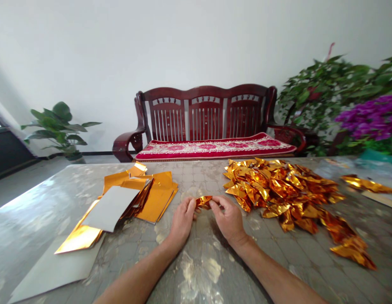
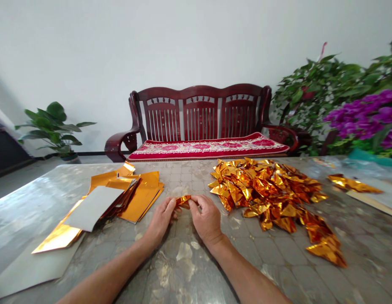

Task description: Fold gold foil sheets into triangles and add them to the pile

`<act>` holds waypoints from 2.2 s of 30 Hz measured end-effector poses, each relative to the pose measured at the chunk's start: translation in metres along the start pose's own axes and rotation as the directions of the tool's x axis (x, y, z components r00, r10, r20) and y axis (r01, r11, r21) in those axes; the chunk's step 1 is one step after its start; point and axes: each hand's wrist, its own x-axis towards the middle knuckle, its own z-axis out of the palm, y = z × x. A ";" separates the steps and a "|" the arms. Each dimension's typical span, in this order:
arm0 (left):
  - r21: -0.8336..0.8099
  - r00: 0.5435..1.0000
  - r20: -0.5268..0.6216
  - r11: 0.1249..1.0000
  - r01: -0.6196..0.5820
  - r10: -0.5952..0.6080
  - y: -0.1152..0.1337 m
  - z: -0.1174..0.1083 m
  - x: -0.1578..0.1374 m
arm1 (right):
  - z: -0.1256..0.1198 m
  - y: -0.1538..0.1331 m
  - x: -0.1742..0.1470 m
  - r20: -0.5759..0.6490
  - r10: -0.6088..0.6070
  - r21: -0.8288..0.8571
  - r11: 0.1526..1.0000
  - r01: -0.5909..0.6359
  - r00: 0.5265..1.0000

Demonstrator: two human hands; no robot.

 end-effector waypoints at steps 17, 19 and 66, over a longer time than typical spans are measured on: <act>0.405 0.834 -0.012 0.765 -0.501 0.552 0.009 0.000 -0.013 | -0.006 -0.016 -0.003 0.139 -0.311 -0.368 0.865 0.340 0.940; 0.393 0.831 -0.016 0.768 -0.505 0.555 0.009 -0.001 -0.013 | -0.006 -0.015 -0.003 0.123 -0.293 -0.320 0.893 0.318 0.948; -0.298 0.988 -0.026 0.942 -0.154 0.154 0.009 -0.010 0.013 | -0.002 0.006 0.014 0.346 0.582 0.703 0.358 -0.614 0.736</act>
